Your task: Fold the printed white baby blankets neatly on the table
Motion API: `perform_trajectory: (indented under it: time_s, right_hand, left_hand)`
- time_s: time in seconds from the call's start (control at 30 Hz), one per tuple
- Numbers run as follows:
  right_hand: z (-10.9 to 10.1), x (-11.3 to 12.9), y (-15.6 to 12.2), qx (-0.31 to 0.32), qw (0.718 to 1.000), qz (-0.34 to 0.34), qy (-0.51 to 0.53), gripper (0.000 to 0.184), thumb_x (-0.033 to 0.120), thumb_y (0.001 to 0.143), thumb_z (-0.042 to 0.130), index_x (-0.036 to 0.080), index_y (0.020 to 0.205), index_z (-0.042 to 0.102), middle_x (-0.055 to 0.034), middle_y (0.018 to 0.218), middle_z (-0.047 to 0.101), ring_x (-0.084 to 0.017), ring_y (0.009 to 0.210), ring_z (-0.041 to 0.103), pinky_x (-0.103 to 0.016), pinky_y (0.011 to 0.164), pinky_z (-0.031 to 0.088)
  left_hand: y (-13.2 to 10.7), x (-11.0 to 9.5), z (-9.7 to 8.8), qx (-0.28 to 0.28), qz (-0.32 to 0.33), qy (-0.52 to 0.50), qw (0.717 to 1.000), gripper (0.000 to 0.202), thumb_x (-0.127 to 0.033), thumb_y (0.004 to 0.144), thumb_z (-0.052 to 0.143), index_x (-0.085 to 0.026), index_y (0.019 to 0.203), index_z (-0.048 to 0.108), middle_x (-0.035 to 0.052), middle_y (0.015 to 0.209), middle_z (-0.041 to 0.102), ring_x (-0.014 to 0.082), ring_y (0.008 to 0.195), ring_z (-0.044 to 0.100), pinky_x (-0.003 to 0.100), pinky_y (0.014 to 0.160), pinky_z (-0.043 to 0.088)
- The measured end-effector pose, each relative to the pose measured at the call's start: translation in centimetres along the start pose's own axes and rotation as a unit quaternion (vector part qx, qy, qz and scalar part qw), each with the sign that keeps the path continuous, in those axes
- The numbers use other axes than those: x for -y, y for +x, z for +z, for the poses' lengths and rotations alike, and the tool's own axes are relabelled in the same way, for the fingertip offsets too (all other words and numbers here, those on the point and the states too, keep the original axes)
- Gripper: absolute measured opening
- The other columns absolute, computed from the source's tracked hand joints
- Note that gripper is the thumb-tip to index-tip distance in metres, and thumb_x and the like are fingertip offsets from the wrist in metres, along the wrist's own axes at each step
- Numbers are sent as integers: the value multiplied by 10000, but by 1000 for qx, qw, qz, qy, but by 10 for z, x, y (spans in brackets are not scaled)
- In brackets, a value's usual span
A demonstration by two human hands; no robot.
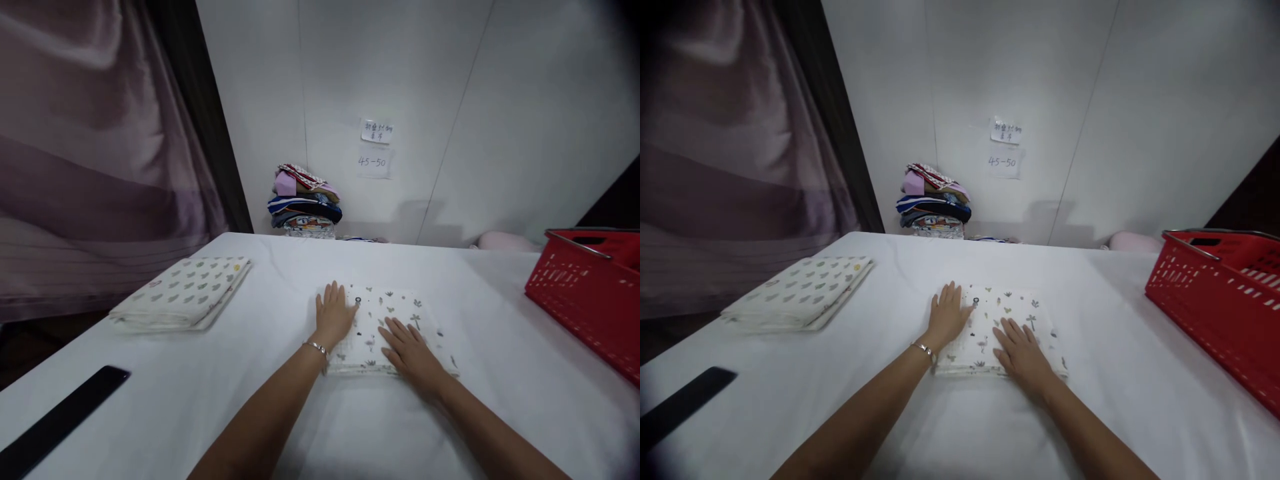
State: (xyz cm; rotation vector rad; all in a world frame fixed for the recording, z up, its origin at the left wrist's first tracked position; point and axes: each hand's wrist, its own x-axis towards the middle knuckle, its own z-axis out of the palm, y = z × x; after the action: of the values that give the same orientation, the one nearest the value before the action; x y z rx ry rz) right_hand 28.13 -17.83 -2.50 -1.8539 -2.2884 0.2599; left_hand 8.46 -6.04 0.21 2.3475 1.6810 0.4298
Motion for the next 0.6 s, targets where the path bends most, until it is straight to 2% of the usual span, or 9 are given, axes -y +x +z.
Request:
perform_trajectory:
  time_s: [0.07, 0.17, 0.27, 0.4, 0.5, 0.6]
  right_hand:
    - [-1, -1, 0, 5, 1000, 0, 7, 545, 531, 934, 238, 275, 1406, 331, -36, 1494, 212, -232, 1380, 149, -490, 1111, 122]
    - [-11, -3, 1, 42, 998, 2, 37, 558, 546, 923, 255, 282, 1412, 316, -34, 1501, 184, -243, 1383, 127, -503, 1104, 114]
    - [-28, 0, 13, 67, 995, 11, 74, 604, 577, 903, 281, 273, 1424, 289, -47, 1504, 178, -249, 1385, 116, -502, 1099, 120]
    - [-44, 13, 55, -15, 999, 7, 50, 610, 557, 914, 263, 242, 1436, 263, -54, 1513, 147, -228, 1393, 71, -476, 1107, 83]
    - [-37, 17, 90, -38, 999, -5, 14, 637, 560, 910, 281, 199, 1434, 266, -86, 1511, 152, -247, 1392, 74, -491, 1100, 87]
    - [-17, 7, 112, -28, 999, 5, -15, 630, 547, 913, 296, 176, 1422, 291, -106, 1500, 192, -270, 1384, 115, -518, 1090, 91]
  left_hand:
    - [-6, 0, 4, 17, 35, -3, 999, 655, -532, 848, 370, -194, 1405, 301, 69, 1523, 139, 255, 1401, 58, 452, 1124, 33]
    - [-11, 6, 12, 52, 27, -19, 998, 668, -557, 841, 352, -206, 1407, 305, 59, 1525, 135, 277, 1397, 76, 471, 1119, 64]
    - [-11, 10, 15, 50, 26, -14, 998, 673, -559, 845, 332, -203, 1415, 290, 46, 1529, 107, 282, 1396, 67, 483, 1112, 74]
    - [-10, 8, 14, 50, 22, -7, 999, 690, -574, 847, 308, -194, 1422, 270, 38, 1531, 96, 297, 1389, 92, 501, 1097, 120]
    - [-11, 8, 14, 46, 16, -3, 999, 700, -585, 844, 304, -200, 1426, 258, 37, 1530, 103, 310, 1374, 146, 515, 1088, 136]
    - [-12, 8, 14, 46, 18, 3, 999, 672, -564, 851, 311, -218, 1424, 261, 34, 1530, 108, 312, 1360, 187, 522, 1082, 142]
